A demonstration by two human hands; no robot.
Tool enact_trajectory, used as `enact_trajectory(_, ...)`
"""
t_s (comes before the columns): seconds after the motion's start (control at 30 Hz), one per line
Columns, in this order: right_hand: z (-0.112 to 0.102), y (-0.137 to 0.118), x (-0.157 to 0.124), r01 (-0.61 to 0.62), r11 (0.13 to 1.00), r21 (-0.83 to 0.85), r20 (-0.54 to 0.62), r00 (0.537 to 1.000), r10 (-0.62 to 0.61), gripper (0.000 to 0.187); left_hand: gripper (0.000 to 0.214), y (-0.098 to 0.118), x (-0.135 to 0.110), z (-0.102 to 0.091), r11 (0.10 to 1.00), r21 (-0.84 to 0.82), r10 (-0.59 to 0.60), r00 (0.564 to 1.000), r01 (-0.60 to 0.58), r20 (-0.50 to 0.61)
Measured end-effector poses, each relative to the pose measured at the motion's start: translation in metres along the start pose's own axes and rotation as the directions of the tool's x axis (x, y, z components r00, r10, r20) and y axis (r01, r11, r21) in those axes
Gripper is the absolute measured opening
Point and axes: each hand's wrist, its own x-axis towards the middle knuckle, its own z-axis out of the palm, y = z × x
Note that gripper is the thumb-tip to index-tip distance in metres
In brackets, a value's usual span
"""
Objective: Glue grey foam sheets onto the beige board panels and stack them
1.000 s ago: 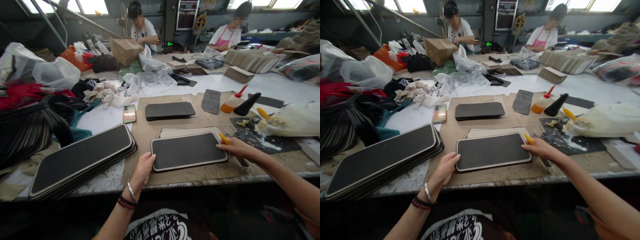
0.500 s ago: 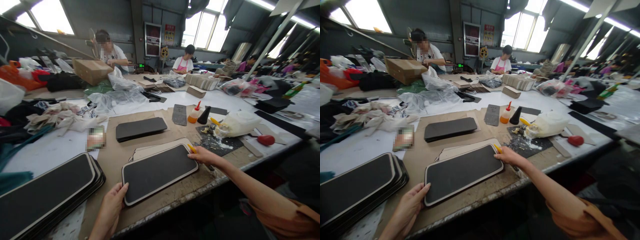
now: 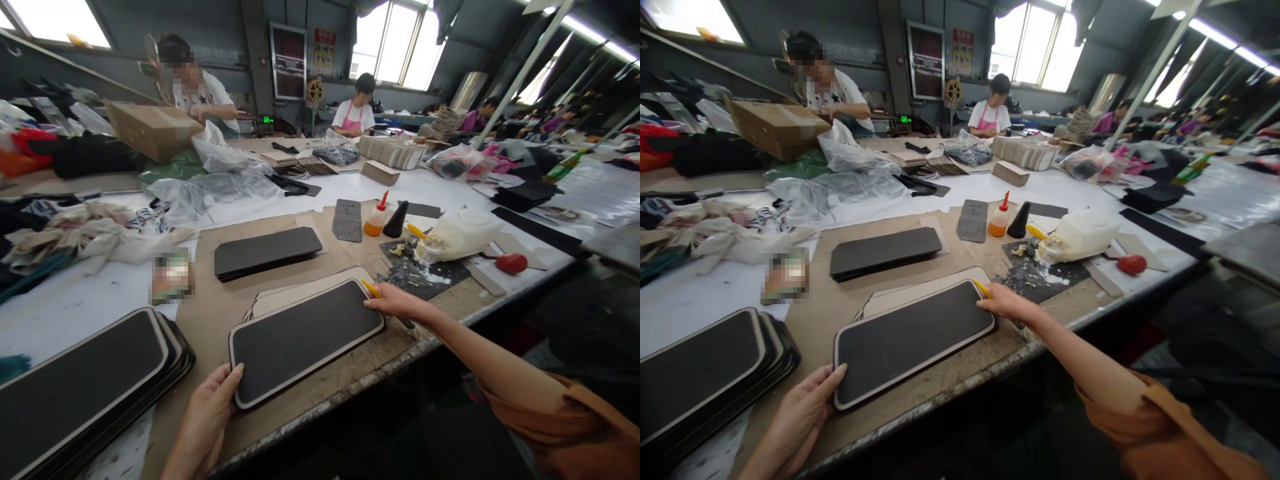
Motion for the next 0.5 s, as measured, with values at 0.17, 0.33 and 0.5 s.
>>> enact_trajectory(0.17, -0.004, -0.007, -0.01, 0.07, 0.997, 0.026, -0.082, 0.994, -0.067, 0.012, 0.046, -0.01, 0.009, -0.009, 0.999, -0.027, 0.022, 0.999, -0.021, 0.026)
enact_trajectory(0.33, -0.014, -0.023, -0.029, 0.097, 0.993, 0.07, -0.178, 0.981, -0.083, 0.016, 0.05, -0.016, 0.012, -0.018, 0.995, -0.077, 0.064, 0.998, -0.063, 0.014)
enact_trajectory(0.5, -0.015, -0.034, -0.034, 0.144, 0.989, 0.022, -0.248, 0.959, -0.134, 0.019, 0.052, -0.009, 0.006, -0.015, 0.984, -0.129, 0.117, 0.991, -0.124, -0.063)
